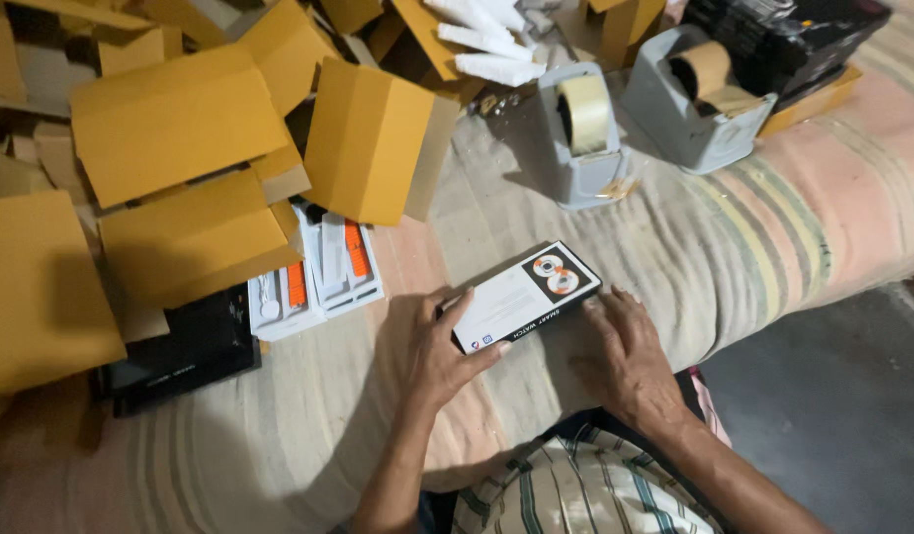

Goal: The person packs small camera product boxes at a padded work surface. They fold a paper insert, place a round camera device into a white plastic tray, add an orange strap and paperwork, close the retail box, and place it into a yellow cardboard shipping box, repeating the packing cycle.

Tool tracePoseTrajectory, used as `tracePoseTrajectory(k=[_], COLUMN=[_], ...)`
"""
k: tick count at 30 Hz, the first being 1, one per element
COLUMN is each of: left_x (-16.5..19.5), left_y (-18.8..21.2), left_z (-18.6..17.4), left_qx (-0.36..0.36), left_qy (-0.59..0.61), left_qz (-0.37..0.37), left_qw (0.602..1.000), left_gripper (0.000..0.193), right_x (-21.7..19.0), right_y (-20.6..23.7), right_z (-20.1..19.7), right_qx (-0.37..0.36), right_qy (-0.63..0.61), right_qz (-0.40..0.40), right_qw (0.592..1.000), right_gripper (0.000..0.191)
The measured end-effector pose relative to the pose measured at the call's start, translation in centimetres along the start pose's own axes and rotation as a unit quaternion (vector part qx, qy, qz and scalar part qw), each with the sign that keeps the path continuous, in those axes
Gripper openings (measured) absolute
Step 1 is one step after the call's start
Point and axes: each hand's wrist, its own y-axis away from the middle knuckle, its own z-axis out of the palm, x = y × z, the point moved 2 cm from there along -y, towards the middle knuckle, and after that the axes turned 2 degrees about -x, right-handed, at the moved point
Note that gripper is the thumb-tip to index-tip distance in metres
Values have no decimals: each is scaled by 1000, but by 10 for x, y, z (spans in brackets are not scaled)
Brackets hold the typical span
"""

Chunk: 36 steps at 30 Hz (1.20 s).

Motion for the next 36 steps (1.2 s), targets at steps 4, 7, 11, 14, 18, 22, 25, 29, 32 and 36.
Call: tracePoseTrajectory(k=[4, 7, 11, 14, 18, 22, 25, 29, 32, 36], left_x=[2, -2, -12, -23, -31, -22, -15, -6, -3, 13], left_y=[2, 8, 14, 12, 8, 3, 2, -4, -6, -8], left_z=[4, 11, 35, 44, 42, 46, 58, 63, 61, 78], left_qx=[-99, -135, -158, -172, -182, -109, -57, -21, -17, 51], left_qy=[283, 296, 463, 464, 440, 340, 412, 476, 520, 643], left_qz=[-122, -164, -256, -265, -224, -92, -169, -179, -194, -192], left_qw=[946, 931, 834, 828, 850, 930, 894, 861, 832, 740], left_gripper=[71, 61, 50, 50, 62, 38, 33, 32, 32, 40], right_x=[-6, -5, 10, 24, 34, 33, 29, 33, 31, 15], right_y=[-19, -33, -39, -43, -52, -59, -61, -63, -57, -44], right_z=[-6, -18, -39, -47, -51, -47, -40, -39, -45, -45], right_qx=[15, 24, 6, -49, -19, -15, -49, -79, -29, 66], right_qy=[83, 113, 132, 154, 76, 41, 44, 38, 5, -12], right_qz=[-94, -150, -229, -256, -263, -240, -225, -210, -189, -82], right_qw=[992, 982, 964, 953, 962, 970, 972, 974, 982, 994], right_gripper=[87, 74, 66, 69, 77, 94, 97, 106, 108, 108])
